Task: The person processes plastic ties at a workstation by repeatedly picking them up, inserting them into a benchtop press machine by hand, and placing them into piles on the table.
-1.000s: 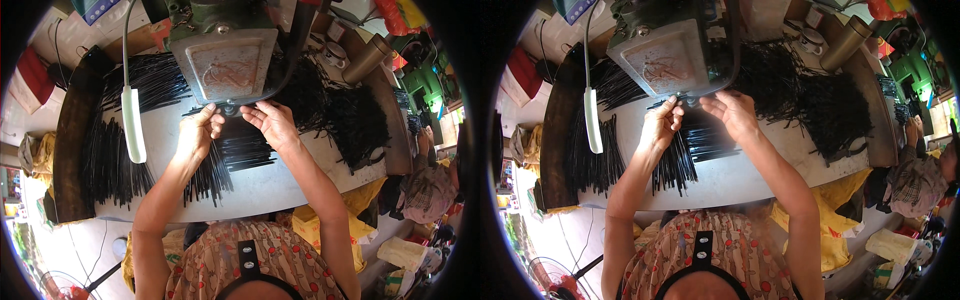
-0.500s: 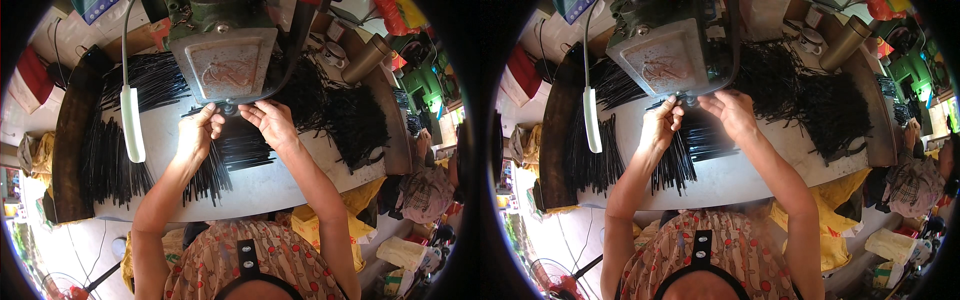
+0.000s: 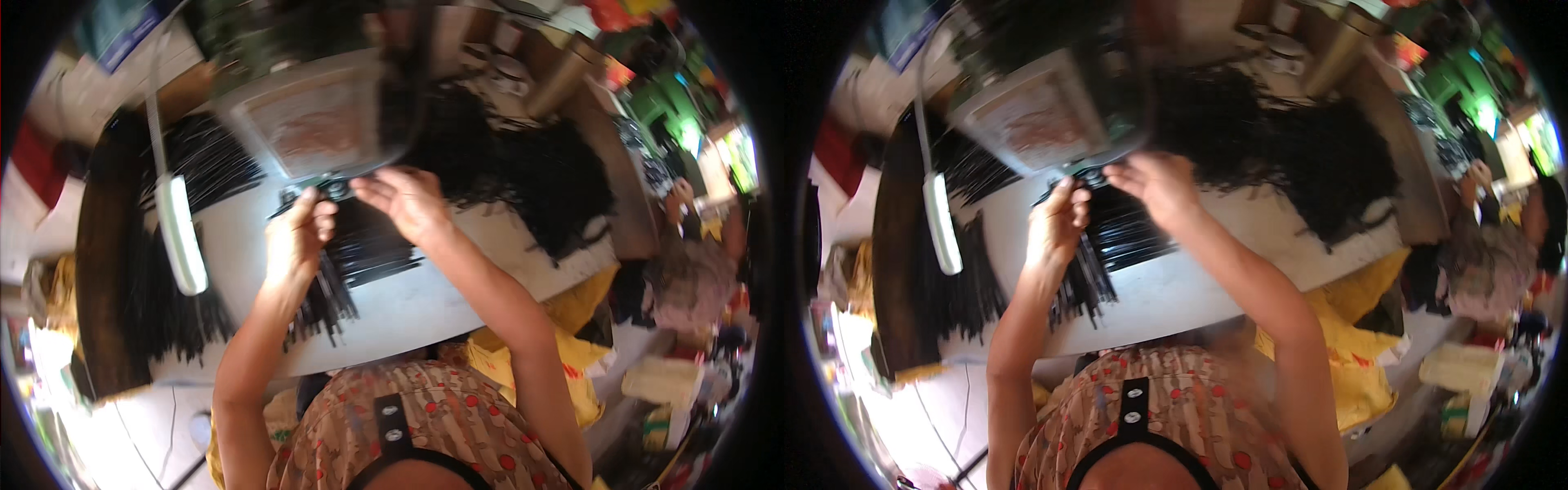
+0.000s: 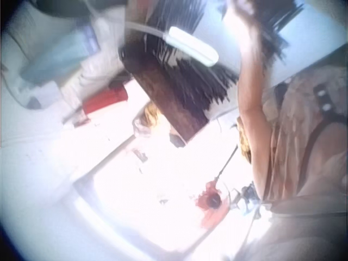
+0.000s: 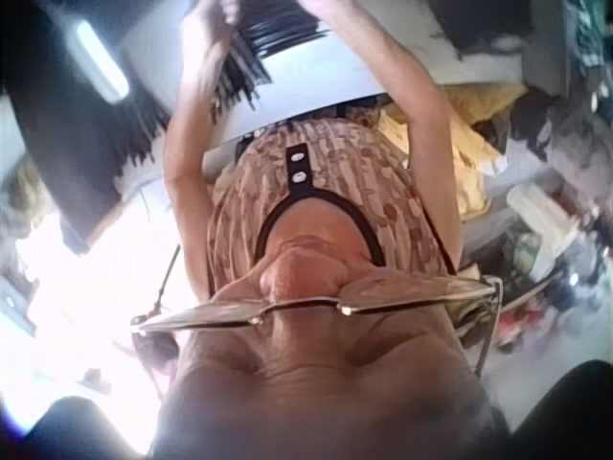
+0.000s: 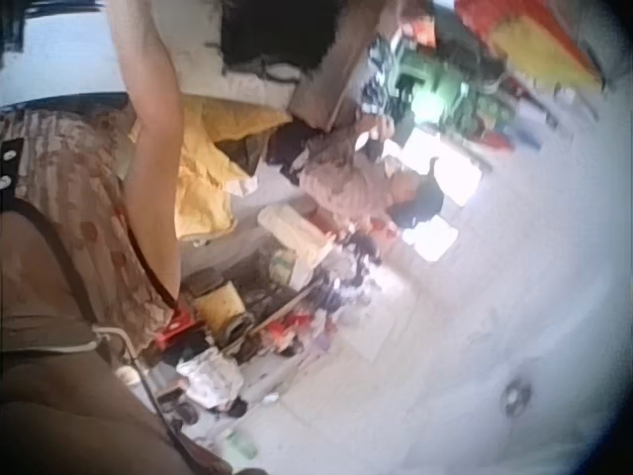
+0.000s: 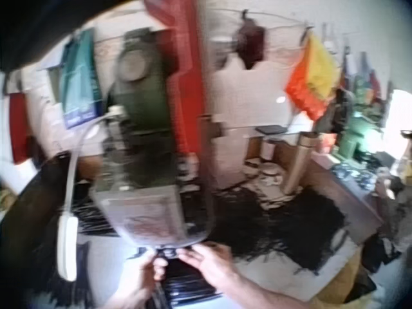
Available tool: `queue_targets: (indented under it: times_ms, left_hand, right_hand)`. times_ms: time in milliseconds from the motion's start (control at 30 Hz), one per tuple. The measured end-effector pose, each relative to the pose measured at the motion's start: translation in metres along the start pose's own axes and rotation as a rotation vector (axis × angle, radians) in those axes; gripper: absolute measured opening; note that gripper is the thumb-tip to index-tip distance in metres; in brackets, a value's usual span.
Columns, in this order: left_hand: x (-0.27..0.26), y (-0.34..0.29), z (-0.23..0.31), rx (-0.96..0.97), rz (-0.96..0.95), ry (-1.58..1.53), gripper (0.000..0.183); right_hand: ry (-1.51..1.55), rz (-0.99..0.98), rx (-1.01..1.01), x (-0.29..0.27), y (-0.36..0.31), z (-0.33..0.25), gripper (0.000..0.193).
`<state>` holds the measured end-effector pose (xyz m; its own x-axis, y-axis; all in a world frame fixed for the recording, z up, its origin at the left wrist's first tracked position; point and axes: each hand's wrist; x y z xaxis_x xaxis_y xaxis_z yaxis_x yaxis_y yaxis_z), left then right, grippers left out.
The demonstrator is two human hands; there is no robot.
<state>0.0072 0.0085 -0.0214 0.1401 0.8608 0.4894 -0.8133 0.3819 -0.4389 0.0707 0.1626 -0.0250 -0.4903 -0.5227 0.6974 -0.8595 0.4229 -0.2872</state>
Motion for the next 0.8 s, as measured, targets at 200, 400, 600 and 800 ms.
queue_targets:
  times_ms: [200, 400, 600, 800]
  left_hand:
    - [-0.010, 0.004, 0.006, 0.038, -0.006, 0.050, 0.021]
    - [-0.012, -0.001, 0.023, -0.052, -0.070, 0.158, 0.015]
    - [-0.018, -0.004, 0.025, 0.055, -0.264, 0.139, 0.015]
    - [-0.013, -0.005, 0.016, 0.019, -0.179, 0.199, 0.011]
  right_hand:
    - [-0.377, -0.063, 0.033, -0.008, -0.005, -0.020, 0.030]
    - [-1.207, 0.118, -0.446, -0.050, -0.040, -0.100, 0.015]
    - [-1.721, 0.440, -0.906, -0.094, -0.035, -0.167, 0.018]
    - [-2.006, 0.360, -0.725, -0.103, -0.023, -0.161, 0.017]
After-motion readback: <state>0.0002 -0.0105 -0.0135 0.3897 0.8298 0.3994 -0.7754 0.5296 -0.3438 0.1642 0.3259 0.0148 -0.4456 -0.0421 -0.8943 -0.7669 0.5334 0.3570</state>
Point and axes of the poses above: each hand's wrist, its own y-axis towards the middle knuckle, its own x-axis out of the palm, z = x × y, and after that the axes turned 6 degrees about z, right-handed
